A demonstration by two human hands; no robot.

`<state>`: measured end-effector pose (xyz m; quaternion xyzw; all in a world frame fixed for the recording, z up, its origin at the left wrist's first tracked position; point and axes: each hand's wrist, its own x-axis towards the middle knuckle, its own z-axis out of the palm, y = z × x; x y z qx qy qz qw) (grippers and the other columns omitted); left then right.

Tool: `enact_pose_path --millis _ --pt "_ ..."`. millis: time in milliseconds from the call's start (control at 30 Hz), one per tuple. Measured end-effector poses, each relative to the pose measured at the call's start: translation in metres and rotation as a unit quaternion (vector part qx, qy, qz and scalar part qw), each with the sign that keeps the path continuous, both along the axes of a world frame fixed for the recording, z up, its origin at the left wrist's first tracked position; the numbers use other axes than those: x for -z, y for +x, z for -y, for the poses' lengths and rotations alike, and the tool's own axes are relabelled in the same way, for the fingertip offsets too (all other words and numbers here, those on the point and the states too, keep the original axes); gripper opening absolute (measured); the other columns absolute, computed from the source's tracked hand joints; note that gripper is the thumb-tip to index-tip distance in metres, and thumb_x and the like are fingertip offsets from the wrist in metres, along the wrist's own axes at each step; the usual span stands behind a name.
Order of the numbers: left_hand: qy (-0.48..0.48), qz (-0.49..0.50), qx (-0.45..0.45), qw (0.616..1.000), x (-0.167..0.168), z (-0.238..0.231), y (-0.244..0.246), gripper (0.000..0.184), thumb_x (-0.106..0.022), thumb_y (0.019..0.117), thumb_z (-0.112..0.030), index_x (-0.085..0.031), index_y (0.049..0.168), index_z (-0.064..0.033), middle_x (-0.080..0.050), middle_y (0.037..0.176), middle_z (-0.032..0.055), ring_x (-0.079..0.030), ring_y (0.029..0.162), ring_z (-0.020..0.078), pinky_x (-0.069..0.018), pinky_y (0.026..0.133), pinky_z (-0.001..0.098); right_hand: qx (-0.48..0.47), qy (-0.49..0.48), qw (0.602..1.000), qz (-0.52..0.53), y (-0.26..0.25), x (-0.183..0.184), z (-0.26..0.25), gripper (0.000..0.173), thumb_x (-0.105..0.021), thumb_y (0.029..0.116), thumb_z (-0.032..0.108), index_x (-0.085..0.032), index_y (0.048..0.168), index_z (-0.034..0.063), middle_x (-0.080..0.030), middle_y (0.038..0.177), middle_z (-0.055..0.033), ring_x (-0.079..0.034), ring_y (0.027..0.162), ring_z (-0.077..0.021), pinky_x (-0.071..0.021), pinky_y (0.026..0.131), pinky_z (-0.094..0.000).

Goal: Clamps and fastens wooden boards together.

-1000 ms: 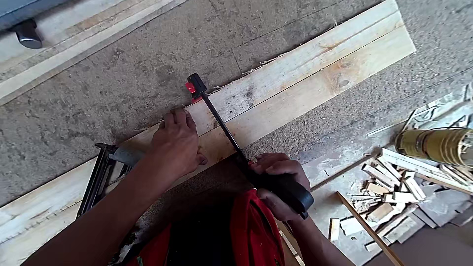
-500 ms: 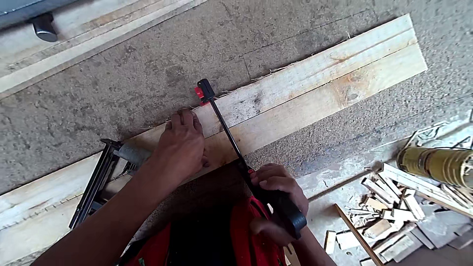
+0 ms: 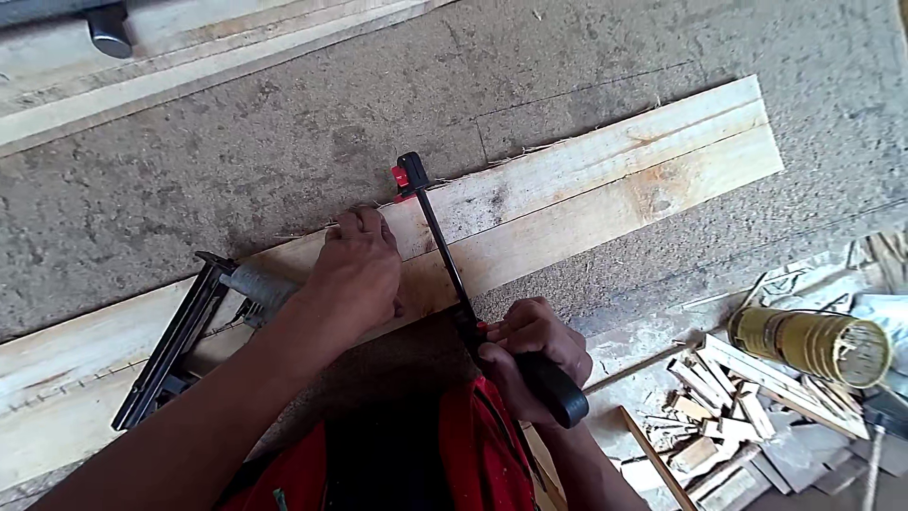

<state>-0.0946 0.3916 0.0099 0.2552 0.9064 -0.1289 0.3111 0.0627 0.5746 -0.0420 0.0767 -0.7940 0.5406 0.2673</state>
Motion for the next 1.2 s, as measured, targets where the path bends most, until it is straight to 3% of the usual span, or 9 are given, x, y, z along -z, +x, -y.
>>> enact_pose_path --millis 100,233,300,433,567,700,867,967,1200 --pt "-0.004 -0.002 -0.003 1.0 -0.001 -0.001 0.001 0.128 -0.087 0.0658 -0.064 -0.03 0.153 0.0103 -0.029 0.156 0.0272 -0.038 0.14 0.0466 -0.0511 0.099 0.0535 0.012 -0.019 1.0 0.018 0.007 0.003 0.001 0.021 -0.076 0.0894 0.032 -0.063 0.085 0.0163 -0.066 0.078 0.0031 -0.068 0.077 -0.013 -0.0585 0.072 -0.0331" --pt "0.011 -0.018 -0.005 1.0 0.003 0.003 0.002 0.128 -0.087 0.0638 -0.068 -0.034 0.153 0.0076 -0.03 0.158 0.0251 -0.038 0.141 0.0455 -0.0535 0.096 0.0524 -0.047 -0.029 0.998 0.038 0.03 0.035 -0.01 0.057 -0.078 0.079 0.061 -0.066 0.116 0.0201 -0.07 0.104 -0.0009 -0.068 0.103 -0.0194 -0.0565 0.091 -0.0424" --pt "0.007 -0.015 -0.007 1.0 0.003 0.003 0.001 0.129 -0.086 0.0644 -0.069 -0.032 0.153 0.0077 -0.029 0.158 0.0251 -0.038 0.142 0.0452 -0.0523 0.098 0.0524 -0.064 -0.037 0.996 0.05 0.035 0.041 -0.012 0.067 -0.077 0.0769 0.065 -0.064 0.127 0.0219 -0.069 0.112 -0.0025 -0.066 0.108 -0.0205 -0.0548 0.094 -0.0426" --pt "0.011 -0.016 -0.008 1.0 0.002 0.004 0.001 0.128 -0.086 0.0642 -0.069 -0.034 0.154 0.0061 -0.029 0.159 0.0235 -0.039 0.14 0.0438 -0.054 0.094 0.0514 -0.056 -0.028 0.997 0.038 0.029 0.036 -0.009 0.05 -0.074 0.0851 0.051 -0.065 0.122 0.0176 -0.069 0.111 -0.005 -0.067 0.106 -0.0225 -0.0578 0.089 -0.0426" --pt "0.022 -0.022 -0.01 0.999 0.002 0.007 0.001 0.128 -0.086 0.0641 -0.069 -0.034 0.154 0.0056 -0.031 0.158 0.0228 -0.041 0.139 0.0429 -0.0548 0.091 0.0509 -0.043 0.013 0.995 0.092 0.026 0.045 -0.005 0.041 -0.08 0.0865 0.033 -0.066 0.119 0.0131 -0.069 0.116 -0.0063 -0.067 0.112 -0.0205 -0.0609 0.093 -0.0392" --pt "0.021 -0.015 -0.014 1.0 0.001 0.006 0.001 0.128 -0.086 0.0646 -0.069 -0.033 0.154 0.0062 -0.03 0.158 0.024 -0.039 0.14 0.0437 -0.0535 0.094 0.0522 -0.024 0.003 0.997 0.067 0.02 0.046 0.001 0.016 -0.071 0.089 0.017 -0.066 0.104 0.0126 -0.07 0.101 -0.0039 -0.07 0.1 -0.0182 -0.0625 0.084 -0.0362" --pt "0.028 -0.016 -0.012 0.999 0.003 0.008 0.002 0.127 -0.086 0.0649 -0.068 -0.033 0.154 0.0062 -0.029 0.158 0.025 -0.039 0.141 0.0449 -0.0525 0.097 0.0526 0.023 0.004 0.996 0.088 0.02 0.031 0.011 0.01 -0.071 0.0855 0.014 -0.065 0.094 0.0128 -0.071 0.092 -0.0018 -0.072 0.091 -0.0161 -0.0637 0.077 -0.0344" --pt "0.028 -0.019 -0.009 0.999 0.004 0.007 0.003 0.127 -0.086 0.0652 -0.067 -0.033 0.154 0.0071 -0.032 0.157 0.0257 -0.039 0.14 0.0461 -0.0526 0.097 0.0529 0.032 0.005 0.99 0.134 0.02 0.02 0.013 0.01 -0.071 0.0851 0.015 -0.066 0.093 0.014 -0.071 0.093 -0.001 -0.071 0.09 -0.015 -0.0632 0.075 -0.0332" --pt "0.012 -0.014 0.0 1.0 0.002 0.005 0.003 0.127 -0.085 0.0661 -0.068 -0.033 0.153 0.0083 -0.034 0.154 0.026 -0.041 0.138 0.0456 -0.0533 0.094 0.0524 0.01 0.003 0.983 0.185 0.017 0.003 0.018 0.014 -0.067 0.0839 0.009 -0.067 0.098 0.0126 -0.068 0.101 -0.0013 -0.066 0.099 -0.0167 -0.0584 0.082 -0.0355"
